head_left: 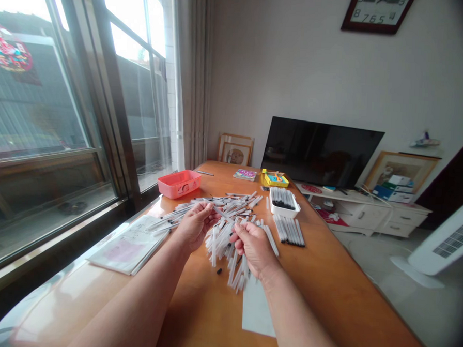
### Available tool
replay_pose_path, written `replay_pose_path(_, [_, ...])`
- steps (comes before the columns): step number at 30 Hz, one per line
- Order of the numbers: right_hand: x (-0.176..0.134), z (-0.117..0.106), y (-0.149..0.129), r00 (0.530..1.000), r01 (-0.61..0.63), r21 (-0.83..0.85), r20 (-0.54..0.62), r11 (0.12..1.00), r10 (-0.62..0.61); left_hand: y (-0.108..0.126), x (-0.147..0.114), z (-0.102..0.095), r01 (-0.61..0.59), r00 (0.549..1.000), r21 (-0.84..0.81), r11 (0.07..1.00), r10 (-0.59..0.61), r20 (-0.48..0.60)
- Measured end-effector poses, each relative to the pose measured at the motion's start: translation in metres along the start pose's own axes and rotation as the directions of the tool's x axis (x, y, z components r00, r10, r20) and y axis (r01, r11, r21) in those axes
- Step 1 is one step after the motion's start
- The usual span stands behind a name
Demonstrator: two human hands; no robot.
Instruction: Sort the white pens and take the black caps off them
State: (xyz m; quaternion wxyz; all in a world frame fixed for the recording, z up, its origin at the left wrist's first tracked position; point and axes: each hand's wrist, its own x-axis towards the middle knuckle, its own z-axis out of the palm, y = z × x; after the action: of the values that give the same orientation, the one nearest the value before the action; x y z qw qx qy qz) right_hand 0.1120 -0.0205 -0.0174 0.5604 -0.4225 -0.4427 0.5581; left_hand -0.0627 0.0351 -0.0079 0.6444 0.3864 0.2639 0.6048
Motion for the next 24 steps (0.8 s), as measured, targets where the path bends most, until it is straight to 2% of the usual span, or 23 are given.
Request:
replay_pose_path(3, [-0.0002,0.0009,-0.0015,0.999,0.03,0.027,-0.04,0.999,-0.029,0.0006,-0.0005,0.0011,0.007,1.0,-0.003,1.0,-0.008,-0.013])
replay_pose_path(8, [0.0004,0.0007,-0.0022,0.999,-0.04,0.017,-0.026,0.999,0.04,0.0005,-0.001,0.0005,0.005,1.0,-0.002,1.0,-0.005,-0.008])
replay_pose_path(13, [-0.0006,0.0002,-0.002,0.999,0.025,0.035,-0.029,0.999,-0.024,-0.0003,-0.0009,-0.0002,0.0,1.0,-0.002,1.0,0.0,-0.006])
replay_pose_path(18, [0.0002,0.0011,-0.0004,1.0,-0.02,-0.019,-0.009,1.0,0.02,-0.0002,-0.0008,0.0,-0.005,1.0,-0.002,1.0,0.005,-0.003])
replay_pose_path(22, [0.0006,0.0008,-0.0001,0.999,0.046,-0.002,-0.015,0.999,-0.046,-0.0007,-0.0005,-0.0004,-0.005,1.0,0.01,1.0,0.005,0.002])
replay_pose_path(24, [0.0003,0.0007,-0.0002,0.999,0.037,0.004,-0.025,0.999,-0.036,-0.0009,-0.0007,-0.0004,-0.002,1.0,0.016,1.0,0.002,0.012])
